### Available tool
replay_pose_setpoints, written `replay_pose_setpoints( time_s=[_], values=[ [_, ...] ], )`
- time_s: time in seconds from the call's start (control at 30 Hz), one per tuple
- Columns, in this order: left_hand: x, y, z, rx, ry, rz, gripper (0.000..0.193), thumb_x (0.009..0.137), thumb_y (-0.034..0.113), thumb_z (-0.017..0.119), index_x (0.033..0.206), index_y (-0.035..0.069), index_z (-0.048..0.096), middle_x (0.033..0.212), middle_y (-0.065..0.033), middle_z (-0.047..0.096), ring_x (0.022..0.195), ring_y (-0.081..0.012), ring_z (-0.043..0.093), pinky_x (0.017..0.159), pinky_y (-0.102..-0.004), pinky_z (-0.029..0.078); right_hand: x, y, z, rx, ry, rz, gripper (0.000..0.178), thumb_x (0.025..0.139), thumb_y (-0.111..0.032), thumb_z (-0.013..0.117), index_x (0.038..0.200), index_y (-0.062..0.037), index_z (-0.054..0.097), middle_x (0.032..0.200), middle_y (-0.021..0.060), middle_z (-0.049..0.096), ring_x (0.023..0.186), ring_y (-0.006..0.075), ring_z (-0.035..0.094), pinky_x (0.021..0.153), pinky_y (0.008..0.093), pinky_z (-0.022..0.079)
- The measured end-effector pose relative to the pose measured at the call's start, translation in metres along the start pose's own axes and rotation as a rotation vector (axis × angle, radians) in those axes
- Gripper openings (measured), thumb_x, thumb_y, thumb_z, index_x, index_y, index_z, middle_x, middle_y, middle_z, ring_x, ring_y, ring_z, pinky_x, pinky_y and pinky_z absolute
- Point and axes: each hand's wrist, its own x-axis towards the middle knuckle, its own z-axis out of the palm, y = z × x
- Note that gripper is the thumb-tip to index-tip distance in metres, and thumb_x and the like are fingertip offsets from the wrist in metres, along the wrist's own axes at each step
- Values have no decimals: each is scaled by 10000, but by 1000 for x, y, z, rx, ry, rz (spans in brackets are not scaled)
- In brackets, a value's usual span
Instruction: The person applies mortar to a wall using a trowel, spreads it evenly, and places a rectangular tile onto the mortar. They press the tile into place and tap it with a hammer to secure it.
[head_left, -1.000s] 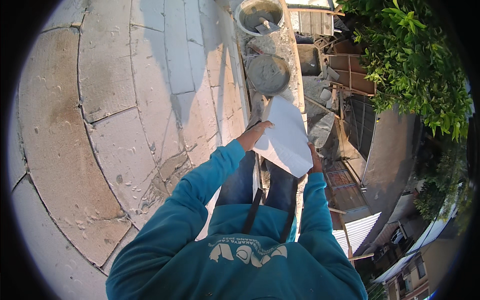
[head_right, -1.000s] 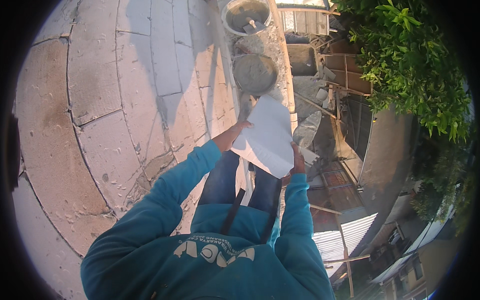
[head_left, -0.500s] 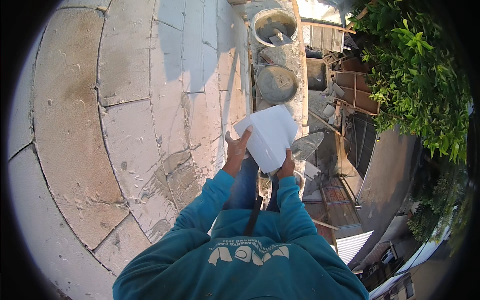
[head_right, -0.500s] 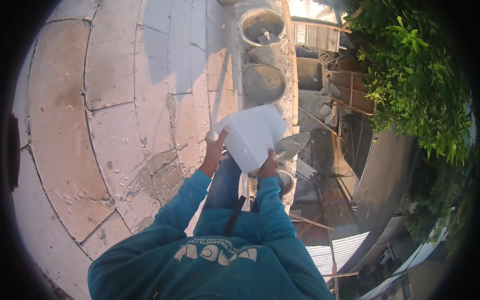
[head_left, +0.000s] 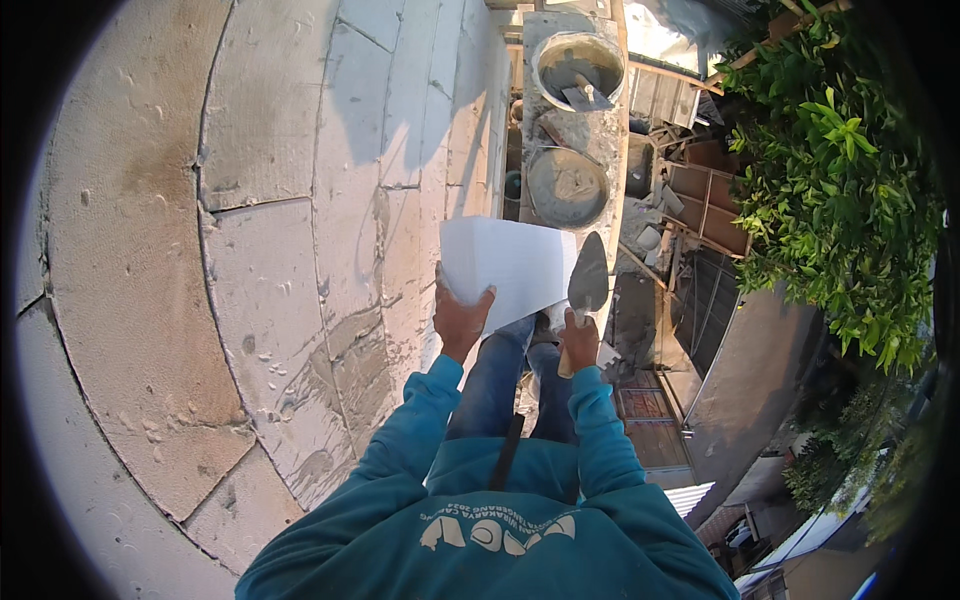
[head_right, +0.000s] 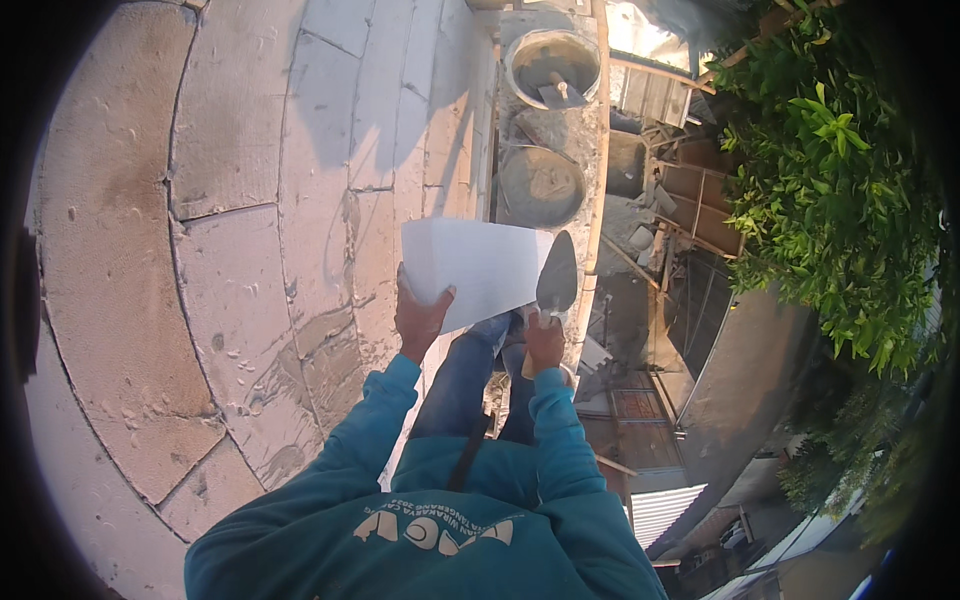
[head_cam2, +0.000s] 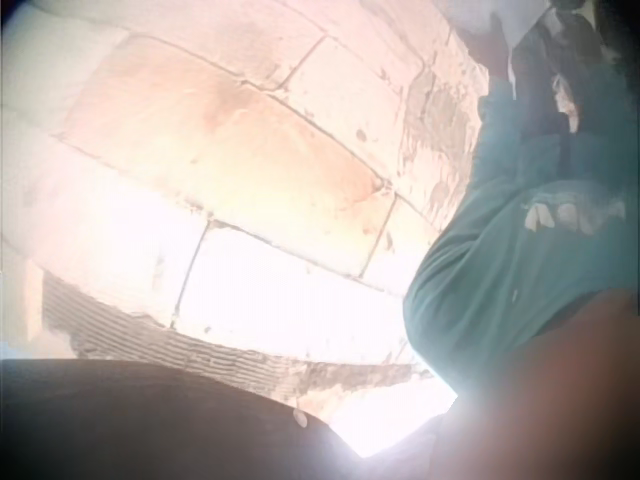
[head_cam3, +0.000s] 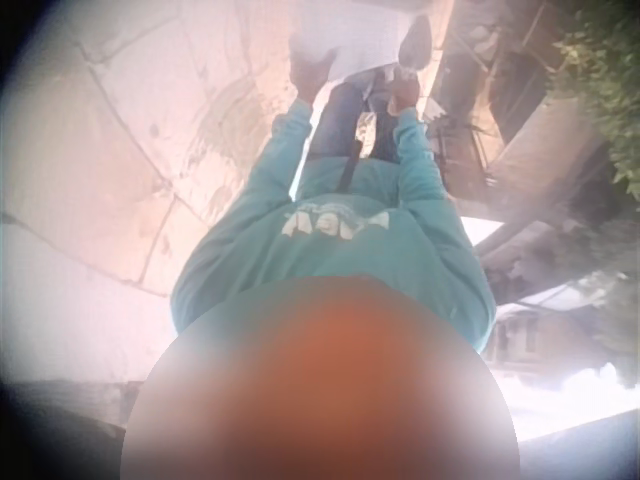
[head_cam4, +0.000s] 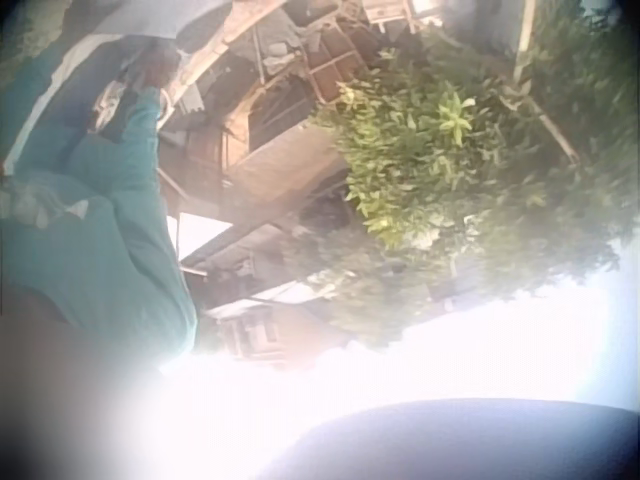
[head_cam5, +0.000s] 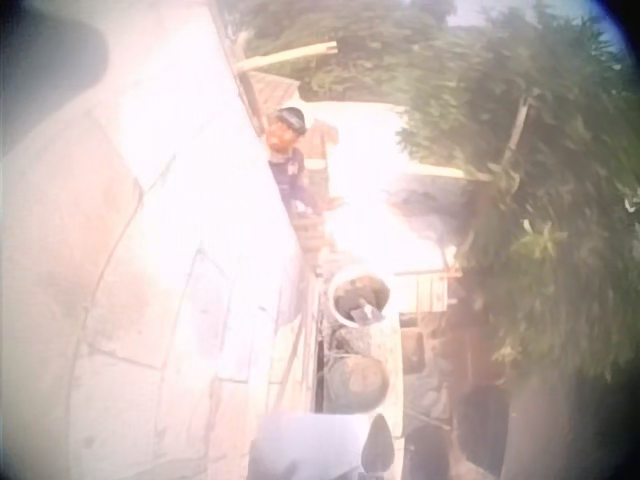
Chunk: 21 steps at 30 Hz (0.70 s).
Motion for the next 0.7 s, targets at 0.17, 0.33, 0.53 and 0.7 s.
replay_pose_setpoints(
  time_s=[0.17, 0.33, 0.53, 0.7],
  values=[
    [12, -14, -10, -74, -23, -9, 1080, 689, 389, 825, 1538, 18, 271, 1362, -263, 550, 1210, -390, 592, 1022, -467, 470, 63, 11, -58, -611, 436, -584, 659, 820, -415, 708, 1345, -66, 514, 1135, 265, 671, 1073, 458, 638, 923, 547, 494],
    [10, -15, -14, -114, -25, -67, 1037, 723, 337, 823, 1533, 12, 263, 1365, -249, 544, 1224, -369, 583, 1035, -443, 461, 128, -42, -82, -916, 221, -170, 612, 847, -392, 694, 1353, -88, 531, 1303, 231, 598, 1191, 400, 589, 958, 519, 481],
    [10, -13, -14, -104, -32, -83, 999, 762, 283, 801, 1543, 13, 239, 1377, -263, 526, 1233, -362, 577, 1041, -439, 460, 240, -44, -65, -1052, 367, -541, 592, 836, -248, 699, 1381, -113, 515, 1288, 178, 620, 1179, 387, 599, 955, 545, 472],
    [9, -10, -12, -78, -31, -108, 987, 774, 250, 789, 1544, -4, 225, 1390, -281, 504, 1229, -371, 576, 1039, -455, 461, 289, -73, 9, -1126, 313, -482, 523, 852, -228, 682, 1342, -124, 532, 1248, 151, 624, 1158, 370, 603, 954, 544, 466]
  ],
)
